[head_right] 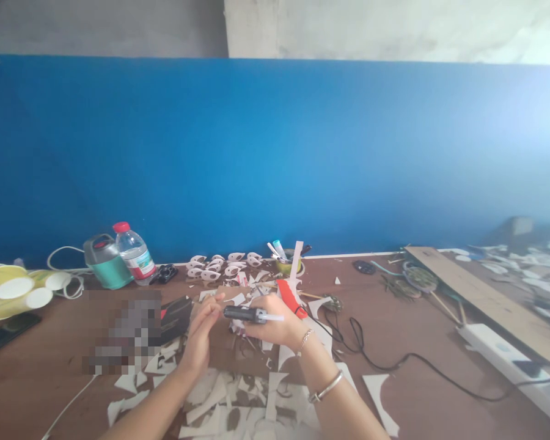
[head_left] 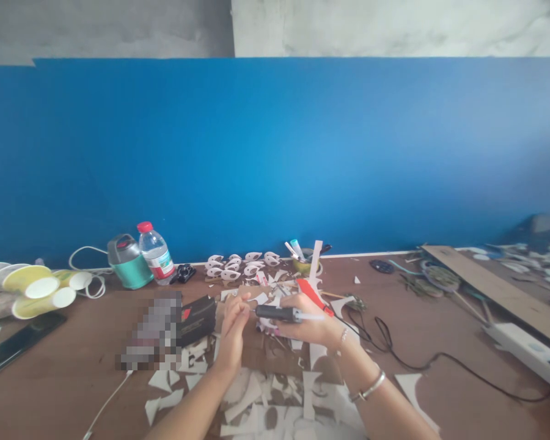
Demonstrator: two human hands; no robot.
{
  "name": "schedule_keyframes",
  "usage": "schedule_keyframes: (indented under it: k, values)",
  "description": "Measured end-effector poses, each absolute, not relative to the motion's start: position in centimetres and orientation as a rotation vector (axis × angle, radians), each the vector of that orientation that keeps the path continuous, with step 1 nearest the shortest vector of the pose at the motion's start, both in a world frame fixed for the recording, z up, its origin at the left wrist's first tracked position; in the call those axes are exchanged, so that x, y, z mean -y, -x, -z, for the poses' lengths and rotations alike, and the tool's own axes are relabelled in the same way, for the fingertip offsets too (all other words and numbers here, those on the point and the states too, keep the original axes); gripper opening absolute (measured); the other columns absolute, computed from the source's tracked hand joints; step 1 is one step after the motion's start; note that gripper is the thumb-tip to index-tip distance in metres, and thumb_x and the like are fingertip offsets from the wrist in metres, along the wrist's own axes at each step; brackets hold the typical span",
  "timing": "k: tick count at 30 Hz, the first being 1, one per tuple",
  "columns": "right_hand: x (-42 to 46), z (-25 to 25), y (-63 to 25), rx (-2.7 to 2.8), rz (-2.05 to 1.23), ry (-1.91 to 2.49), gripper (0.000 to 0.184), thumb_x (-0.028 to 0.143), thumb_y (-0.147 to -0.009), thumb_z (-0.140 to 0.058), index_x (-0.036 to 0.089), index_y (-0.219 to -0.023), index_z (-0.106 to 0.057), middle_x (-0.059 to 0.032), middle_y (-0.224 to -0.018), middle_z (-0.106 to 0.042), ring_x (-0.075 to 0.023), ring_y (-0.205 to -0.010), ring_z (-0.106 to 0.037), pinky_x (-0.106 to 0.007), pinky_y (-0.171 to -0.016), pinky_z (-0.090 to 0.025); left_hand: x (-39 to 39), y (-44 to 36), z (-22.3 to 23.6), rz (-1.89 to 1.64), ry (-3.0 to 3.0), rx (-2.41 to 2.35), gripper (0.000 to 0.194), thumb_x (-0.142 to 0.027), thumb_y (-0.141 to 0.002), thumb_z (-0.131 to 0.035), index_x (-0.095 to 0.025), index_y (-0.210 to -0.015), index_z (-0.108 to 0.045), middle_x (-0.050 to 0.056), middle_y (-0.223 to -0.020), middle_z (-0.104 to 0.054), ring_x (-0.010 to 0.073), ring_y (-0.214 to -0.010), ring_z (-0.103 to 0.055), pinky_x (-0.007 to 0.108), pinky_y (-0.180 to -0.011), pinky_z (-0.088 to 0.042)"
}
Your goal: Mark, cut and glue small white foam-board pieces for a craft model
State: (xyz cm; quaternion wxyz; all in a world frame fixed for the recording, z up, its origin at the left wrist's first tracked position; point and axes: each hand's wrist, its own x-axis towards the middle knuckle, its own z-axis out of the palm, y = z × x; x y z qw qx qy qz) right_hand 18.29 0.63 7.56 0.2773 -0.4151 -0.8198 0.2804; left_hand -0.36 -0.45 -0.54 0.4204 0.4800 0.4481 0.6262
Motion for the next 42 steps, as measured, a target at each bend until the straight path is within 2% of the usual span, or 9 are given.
schedule_keyframes:
  k: [7, 10, 18, 24, 30, 42]
  values:
    - [-0.54, -7.79, -18.2, 2.216, -0.752, 1.153, 0.019, 0.019, -0.066, -0.068, 0.017, -0.053, -0.054, 0.0018, -0.051, -0.057, -0.0093, -0.047, -0.046, -0.021, -0.045, -0.034, 0.44, 0.37, 0.59, -1.555, -1.207, -1.14, 0.033, -0.052, -0.079, -0.061, -0.02, -0.073, -0.064, 0.009, -0.128, -0.058, 0.0283, -0.127, -0.044, 0.04, -0.11, -0.029]
    - [-0.5, -7.83, -18.19, 2.19, -0.803, 1.165, 0.019, 0.018, -0.066, -0.068, 0.017, -0.053, -0.054, 0.0017, -0.052, -0.057, -0.0096, -0.048, -0.047, -0.021, -0.046, -0.035, 0.34, 0.44, 0.75, -1.559, -1.23, -1.138, 0.031, -0.05, -0.081, -0.061, -0.02, -0.072, -0.063, 0.008, -0.127, -0.058, 0.0273, -0.128, -0.043, 0.04, -0.112, -0.025]
    - [-0.57, -7.62, -18.14, 2.181, -0.758, 1.178, 0.026, 0.016, -0.065, -0.066, 0.018, -0.049, -0.046, 0.0041, -0.047, -0.048, -0.008, -0.046, -0.04, -0.021, -0.044, -0.029, 0.47, 0.39, 0.24, -1.559, -1.241, -1.127, 0.032, -0.049, -0.081, -0.061, -0.02, -0.068, -0.062, 0.008, -0.125, -0.06, 0.029, -0.128, -0.042, 0.043, -0.112, -0.023]
    - [-0.62, -7.63, -18.21, 2.194, -0.792, 1.184, 0.025, 0.019, -0.065, -0.069, 0.018, -0.051, -0.048, 0.0027, -0.051, -0.053, -0.0093, -0.048, -0.044, -0.022, -0.046, -0.032, 0.51, 0.35, 0.5, -1.569, -1.2, -1.115, 0.031, -0.05, -0.079, -0.062, -0.02, -0.071, -0.063, 0.009, -0.126, -0.059, 0.0289, -0.127, -0.043, 0.042, -0.111, -0.026]
    - [-0.56, -7.89, -18.26, 2.225, -0.794, 1.161, 0.027, 0.022, -0.067, -0.069, 0.018, -0.052, -0.048, 0.0036, -0.05, -0.053, -0.0094, -0.048, -0.045, -0.021, -0.047, -0.032, 0.29, 0.46, 1.02, -1.581, -1.203, -1.097, 0.027, -0.046, -0.081, -0.062, -0.02, -0.073, -0.063, 0.008, -0.125, -0.058, 0.0284, -0.128, -0.041, 0.042, -0.111, -0.023]
    - [-0.64, -7.71, -18.18, 2.176, -0.82, 1.212, 0.029, 0.011, -0.062, -0.063, 0.019, -0.048, -0.039, 0.0048, -0.049, -0.048, -0.0082, -0.048, -0.041, -0.021, -0.046, -0.031, 0.51, 0.43, 0.41, -1.562, -1.242, -1.12, 0.028, -0.046, -0.082, -0.06, -0.02, -0.07, -0.061, 0.009, -0.124, -0.059, 0.0284, -0.127, -0.041, 0.043, -0.111, -0.022]
